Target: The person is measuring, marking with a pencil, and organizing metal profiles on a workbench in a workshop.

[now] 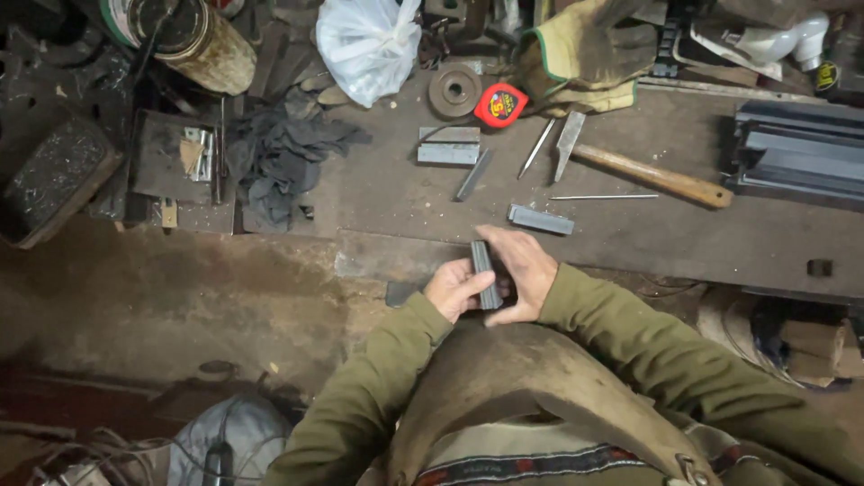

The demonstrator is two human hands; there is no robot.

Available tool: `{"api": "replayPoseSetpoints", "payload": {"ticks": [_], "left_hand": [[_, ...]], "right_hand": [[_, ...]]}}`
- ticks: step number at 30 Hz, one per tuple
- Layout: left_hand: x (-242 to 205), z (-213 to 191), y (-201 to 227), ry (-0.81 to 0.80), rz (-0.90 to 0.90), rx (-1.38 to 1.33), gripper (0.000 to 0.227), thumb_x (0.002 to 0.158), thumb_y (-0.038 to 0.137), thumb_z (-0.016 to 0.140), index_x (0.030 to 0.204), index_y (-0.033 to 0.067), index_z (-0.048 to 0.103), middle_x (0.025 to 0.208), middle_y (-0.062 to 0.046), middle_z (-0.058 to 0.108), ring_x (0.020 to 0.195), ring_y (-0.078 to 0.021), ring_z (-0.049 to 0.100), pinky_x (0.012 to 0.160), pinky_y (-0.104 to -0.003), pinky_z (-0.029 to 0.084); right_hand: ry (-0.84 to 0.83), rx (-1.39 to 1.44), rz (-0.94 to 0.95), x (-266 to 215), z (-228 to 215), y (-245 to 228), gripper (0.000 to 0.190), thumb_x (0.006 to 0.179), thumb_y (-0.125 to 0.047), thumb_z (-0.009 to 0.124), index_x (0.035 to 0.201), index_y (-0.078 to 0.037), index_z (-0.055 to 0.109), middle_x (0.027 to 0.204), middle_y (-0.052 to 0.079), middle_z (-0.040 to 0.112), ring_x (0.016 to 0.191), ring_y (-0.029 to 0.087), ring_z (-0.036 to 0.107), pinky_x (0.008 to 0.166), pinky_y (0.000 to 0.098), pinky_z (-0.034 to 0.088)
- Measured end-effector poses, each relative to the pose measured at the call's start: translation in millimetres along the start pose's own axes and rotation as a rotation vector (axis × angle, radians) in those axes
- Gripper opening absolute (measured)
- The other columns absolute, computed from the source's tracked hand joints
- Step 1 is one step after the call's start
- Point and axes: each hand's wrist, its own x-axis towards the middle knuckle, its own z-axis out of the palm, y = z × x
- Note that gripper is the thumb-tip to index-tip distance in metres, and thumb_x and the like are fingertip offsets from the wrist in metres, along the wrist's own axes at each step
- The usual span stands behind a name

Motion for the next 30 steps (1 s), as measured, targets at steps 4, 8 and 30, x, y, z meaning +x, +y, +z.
{"api": "replayPoseSetpoints", "payload": {"ticks": [4, 8, 30], "left_hand": [[13.5, -36.3, -30.8, 0.204, 0.016, 0.061, 0.027, 0.102, 0.018, 0.068, 0.12, -0.0025, 0.064, 0.107, -0.015, 0.074, 0.095, -0.0237, 0.074, 0.084, -0.04, 0.062], [8.2, -26.9, -24.5, 0.288, 0.01, 0.079, 0.025, 0.099, 0.018, 0.068, 0.117, 0.0013, 0.064, 0.107, -0.013, 0.075, 0.092, -0.0208, 0.075, 0.083, -0.036, 0.063], [25.5, -4.6, -17.3, 0.244, 0.168, -0.028, 0.036, 0.102, 0.017, 0.066, 0.133, 0.0007, 0.06, 0.12, -0.01, 0.072, 0.106, -0.0192, 0.071, 0.092, -0.037, 0.06]], "right_hand": [[0.007, -0.343, 0.272, -17.4, -24.9, 45.9, 0.087, 0.07, -0.057, 0.089, 0.135, -0.005, 0.061, 0.127, 0.018, 0.065, 0.118, 0.038, 0.061, 0.103, 0.0464, 0.051], [-0.21, -0.683, 0.458, -19.3, -20.5, 78.1, 0.054, 0.084, -0.044, 0.077, 0.13, -0.017, 0.07, 0.113, 0.01, 0.07, 0.106, 0.032, 0.065, 0.089, 0.0443, 0.055], [0.062, 0.554, 0.817, -10.7, 20.3, 42.1, 0.039, 0.084, -0.026, 0.082, 0.111, 0.001, 0.076, 0.086, 0.007, 0.079, 0.07, 0.009, 0.069, 0.064, 0.0276, 0.06]]}}
